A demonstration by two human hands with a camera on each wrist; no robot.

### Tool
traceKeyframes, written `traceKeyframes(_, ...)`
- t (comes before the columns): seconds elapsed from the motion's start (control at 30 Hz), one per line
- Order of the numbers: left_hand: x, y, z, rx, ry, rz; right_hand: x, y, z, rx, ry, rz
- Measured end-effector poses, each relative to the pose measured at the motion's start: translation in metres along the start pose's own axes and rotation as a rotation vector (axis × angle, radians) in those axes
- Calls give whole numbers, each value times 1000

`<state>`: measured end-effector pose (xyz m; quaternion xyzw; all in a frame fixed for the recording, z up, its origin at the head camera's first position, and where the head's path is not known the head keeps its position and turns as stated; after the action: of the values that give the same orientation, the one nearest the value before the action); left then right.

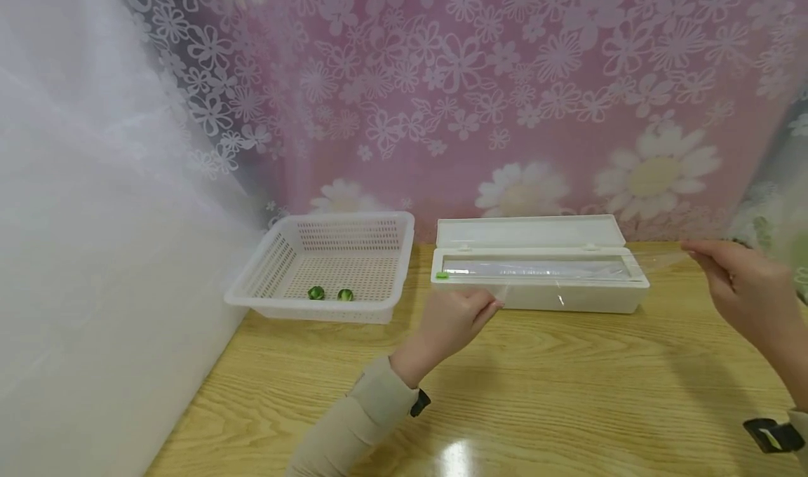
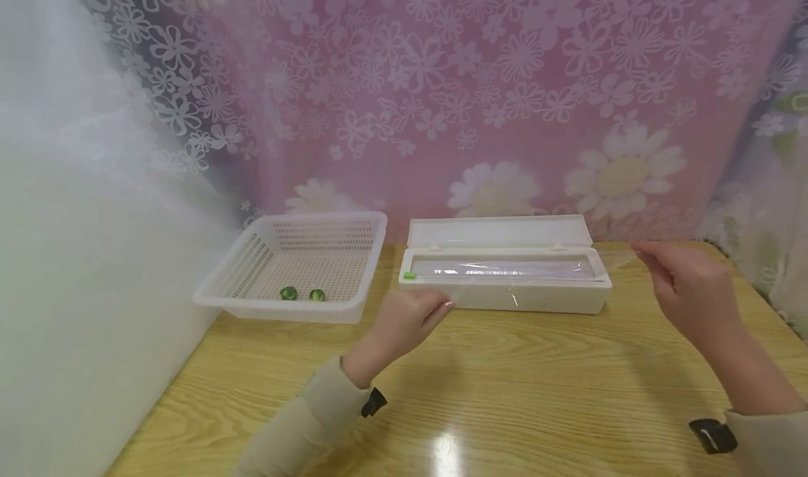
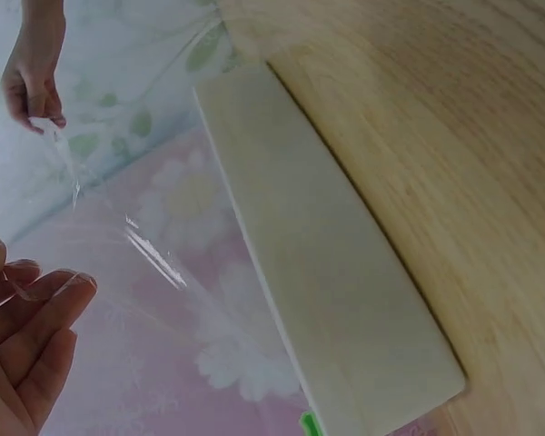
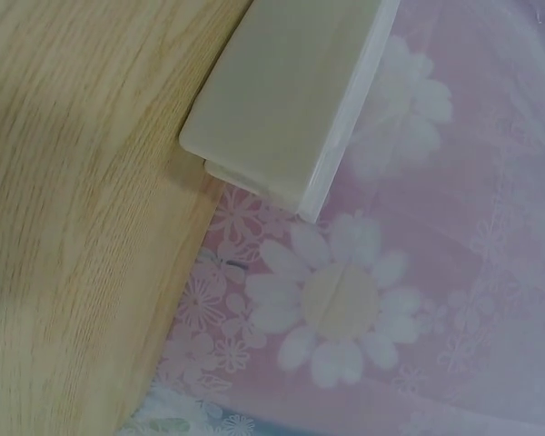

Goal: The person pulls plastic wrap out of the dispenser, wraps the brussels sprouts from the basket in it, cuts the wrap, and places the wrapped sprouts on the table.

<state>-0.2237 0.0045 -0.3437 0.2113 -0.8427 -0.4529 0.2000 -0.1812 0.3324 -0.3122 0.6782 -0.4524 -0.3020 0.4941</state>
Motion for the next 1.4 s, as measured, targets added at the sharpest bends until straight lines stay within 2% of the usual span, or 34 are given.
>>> traceKeyframes(0.23, -10, -15, 9, 74, -4, 26, 0, -5, 0, -8, -4, -30)
traceKeyframes(0.33, -12, -23, 11, 125, 4, 29, 1, -7, -1, 2, -10, -32)
traceKeyframes(0.43, -12, -30, 11, 149, -22, 20, 2, -10, -2, 28, -13, -18)
traceKeyframes(0.57, -12, -36, 9, 151, -36, 25, 3, -17, -6, 63, -6, -30)
traceKeyframes(0.83, -7, -49, -3, 196, -46, 41, -1, -40, -10, 89, 40, -136)
traceKeyframes(1.03, -2, -57, -10, 200, -72, 46, 7, -55, -11, 85, 80, -161)
traceKeyframes(1.27, 5, -66, -15, 210, -31, 59, 17, -66, -8, 81, 140, -210)
traceKeyframes(1.4, 8, -70, -16, 218, -31, 55, 20, -71, -7, 110, 163, -231)
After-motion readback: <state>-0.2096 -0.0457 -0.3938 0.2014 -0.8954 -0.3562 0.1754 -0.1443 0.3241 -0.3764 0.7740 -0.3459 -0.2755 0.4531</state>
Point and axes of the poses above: each hand's wrist, its own y-axis towards the middle knuckle, its own z-axis out of the palm, x = y × z, the point moved 2 cm from there along y, towards the middle knuckle, and after that the axes turned 14 degrees about -x, right-handed, at the moved point
